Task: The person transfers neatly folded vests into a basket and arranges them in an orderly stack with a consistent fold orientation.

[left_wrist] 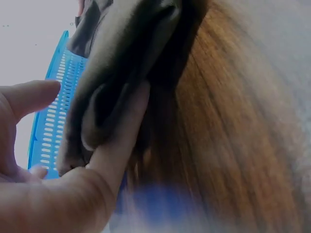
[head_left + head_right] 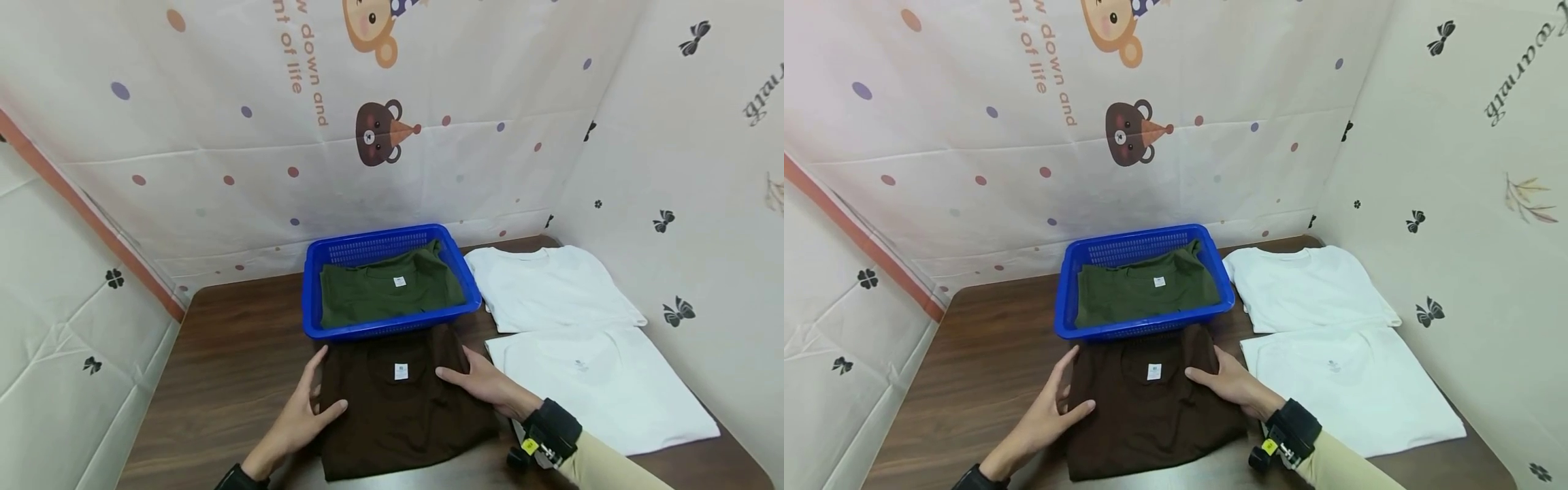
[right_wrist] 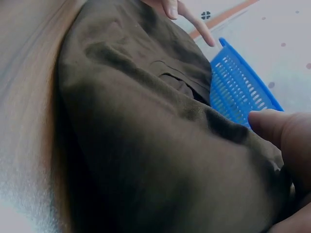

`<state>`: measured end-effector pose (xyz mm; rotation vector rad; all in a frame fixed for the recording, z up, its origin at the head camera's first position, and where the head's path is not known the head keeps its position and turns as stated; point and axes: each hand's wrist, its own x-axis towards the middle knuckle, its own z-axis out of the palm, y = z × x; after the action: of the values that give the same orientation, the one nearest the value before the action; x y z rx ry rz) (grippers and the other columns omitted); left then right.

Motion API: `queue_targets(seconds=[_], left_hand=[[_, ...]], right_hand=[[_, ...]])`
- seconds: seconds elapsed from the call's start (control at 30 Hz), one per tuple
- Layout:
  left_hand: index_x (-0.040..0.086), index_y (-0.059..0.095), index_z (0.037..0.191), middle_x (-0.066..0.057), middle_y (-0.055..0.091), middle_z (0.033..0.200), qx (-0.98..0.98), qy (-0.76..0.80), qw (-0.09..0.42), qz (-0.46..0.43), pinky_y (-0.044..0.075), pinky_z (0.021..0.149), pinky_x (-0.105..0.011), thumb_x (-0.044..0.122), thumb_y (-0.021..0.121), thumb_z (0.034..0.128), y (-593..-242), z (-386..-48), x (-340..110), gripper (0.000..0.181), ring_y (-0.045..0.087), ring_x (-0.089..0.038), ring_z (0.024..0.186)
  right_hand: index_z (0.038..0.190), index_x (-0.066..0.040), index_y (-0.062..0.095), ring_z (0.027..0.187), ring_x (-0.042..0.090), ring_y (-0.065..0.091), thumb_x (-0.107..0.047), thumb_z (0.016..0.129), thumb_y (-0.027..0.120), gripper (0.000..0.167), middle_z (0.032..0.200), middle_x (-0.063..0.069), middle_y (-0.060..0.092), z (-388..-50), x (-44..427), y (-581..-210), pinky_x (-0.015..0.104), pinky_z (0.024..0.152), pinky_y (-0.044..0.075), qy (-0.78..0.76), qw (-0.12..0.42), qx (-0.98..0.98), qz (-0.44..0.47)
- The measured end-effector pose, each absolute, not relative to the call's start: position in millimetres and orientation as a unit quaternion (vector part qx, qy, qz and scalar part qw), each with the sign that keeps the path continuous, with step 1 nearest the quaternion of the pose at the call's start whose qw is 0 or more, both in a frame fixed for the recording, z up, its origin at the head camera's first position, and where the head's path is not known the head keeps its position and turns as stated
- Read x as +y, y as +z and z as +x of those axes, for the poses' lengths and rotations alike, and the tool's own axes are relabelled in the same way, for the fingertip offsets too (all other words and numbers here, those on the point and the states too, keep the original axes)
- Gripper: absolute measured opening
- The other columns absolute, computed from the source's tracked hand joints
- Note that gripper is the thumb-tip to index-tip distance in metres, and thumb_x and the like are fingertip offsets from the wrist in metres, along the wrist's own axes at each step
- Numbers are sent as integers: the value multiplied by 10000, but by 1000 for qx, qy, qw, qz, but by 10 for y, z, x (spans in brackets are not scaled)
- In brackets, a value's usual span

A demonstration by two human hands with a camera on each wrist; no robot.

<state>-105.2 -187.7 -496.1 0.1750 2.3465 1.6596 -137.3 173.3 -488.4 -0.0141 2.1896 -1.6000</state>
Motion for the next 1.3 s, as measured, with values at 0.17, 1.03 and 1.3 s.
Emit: queue_targets(seconds=[0.17,1.03,1.3], left_hand=[[234,348,1602,-116,374,1612,799,560,159,150,483,1029,-437,195,741,969,-4957,-1076,-1869,746,468,-373,1387],[189,629,1394,-55,596,1413,802,545,170,177,456,1006,-332,88,743,934,-4967,-1105,-1744,484,532,-311,1294],[177,629,1393,-48,603,1409,800,547,153,194,453,1004,-291,87,737,937,-4910,-1076,-1711,478,533,-291,1289]], right_hand=[[1641,-76,200,1456,346,369,-419,964,723,922,1627,163,344,-1374,1731,-4865,562,1154,331,-578,214,787,-13],[1630,-49,226,1511,425,244,-93,977,699,807,1639,223,288,-1320,2006,-4849,614,1176,253,-539,162,823,-74],[1637,-55,196,1495,409,286,-119,997,676,803,1639,221,289,-1271,2084,-4750,574,1166,281,-548,170,816,-65]])
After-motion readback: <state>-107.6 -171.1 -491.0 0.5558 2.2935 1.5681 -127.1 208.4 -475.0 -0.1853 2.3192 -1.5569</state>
